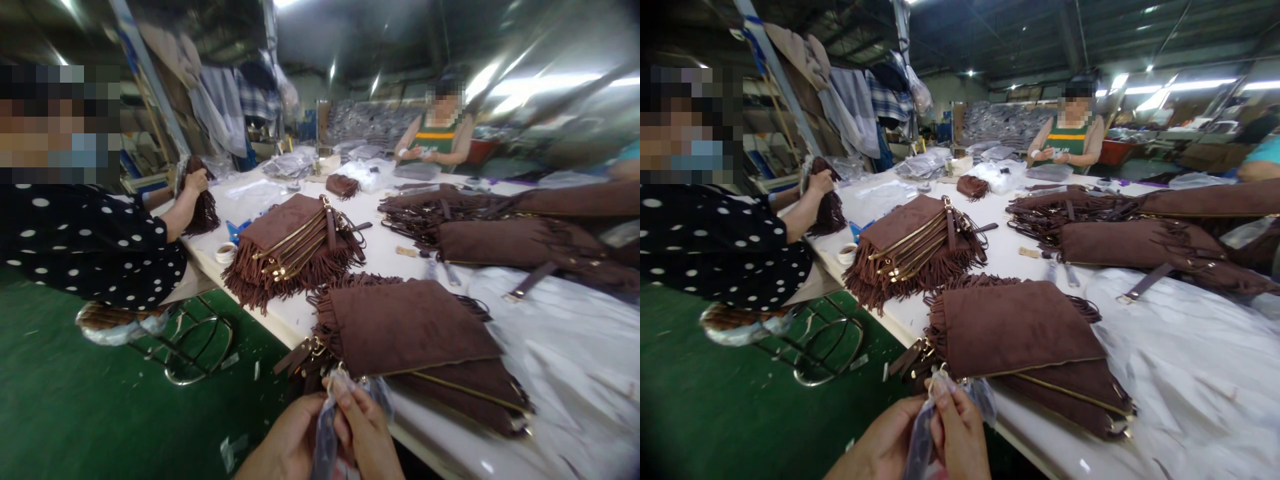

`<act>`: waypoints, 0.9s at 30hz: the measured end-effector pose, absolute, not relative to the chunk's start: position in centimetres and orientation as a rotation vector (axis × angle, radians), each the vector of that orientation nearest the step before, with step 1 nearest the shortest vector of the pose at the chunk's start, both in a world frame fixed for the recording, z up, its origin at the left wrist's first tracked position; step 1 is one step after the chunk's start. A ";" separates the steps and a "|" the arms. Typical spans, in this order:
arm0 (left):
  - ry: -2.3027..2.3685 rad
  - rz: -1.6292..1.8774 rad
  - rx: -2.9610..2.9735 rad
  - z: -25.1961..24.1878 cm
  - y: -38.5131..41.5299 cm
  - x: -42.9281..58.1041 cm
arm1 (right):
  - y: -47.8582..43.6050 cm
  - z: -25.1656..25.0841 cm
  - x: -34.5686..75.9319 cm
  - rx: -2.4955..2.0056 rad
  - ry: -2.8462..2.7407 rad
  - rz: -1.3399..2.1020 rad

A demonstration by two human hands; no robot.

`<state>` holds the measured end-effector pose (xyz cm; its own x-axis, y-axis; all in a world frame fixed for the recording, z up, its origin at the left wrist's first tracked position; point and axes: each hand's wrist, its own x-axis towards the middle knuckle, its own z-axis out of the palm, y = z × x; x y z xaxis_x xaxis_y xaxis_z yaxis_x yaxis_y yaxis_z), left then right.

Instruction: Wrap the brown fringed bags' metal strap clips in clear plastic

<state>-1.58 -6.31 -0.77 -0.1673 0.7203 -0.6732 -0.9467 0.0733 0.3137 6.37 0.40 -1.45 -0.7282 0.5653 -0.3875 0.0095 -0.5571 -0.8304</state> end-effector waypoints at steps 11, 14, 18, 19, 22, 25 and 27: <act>1.053 1.703 -0.027 0.3 -7.4 -2.0 | 0.5 -2.0 6.2 -0.940 -1.289 2.254; 1.024 1.678 0.047 1.2 -8.1 -2.3 | 0.5 -2.1 6.3 -0.913 -1.323 2.270; 1.186 1.588 0.163 1.2 -8.1 -2.8 | 0.8 -1.4 6.4 -0.939 -1.412 2.236; 1.216 1.558 0.197 0.9 -7.9 -3.1 | 0.9 -1.1 6.4 -0.943 -1.430 2.240; 1.220 1.438 0.316 0.0 -7.2 -3.9 | 0.8 -0.8 6.4 -0.905 -1.493 2.275; 1.131 1.401 0.390 -0.9 -6.8 -4.5 | 0.3 -1.6 7.0 -0.879 -1.547 2.210; 1.083 1.421 0.386 -1.4 -6.8 -4.9 | 0.2 -2.5 8.1 -0.935 -1.585 2.031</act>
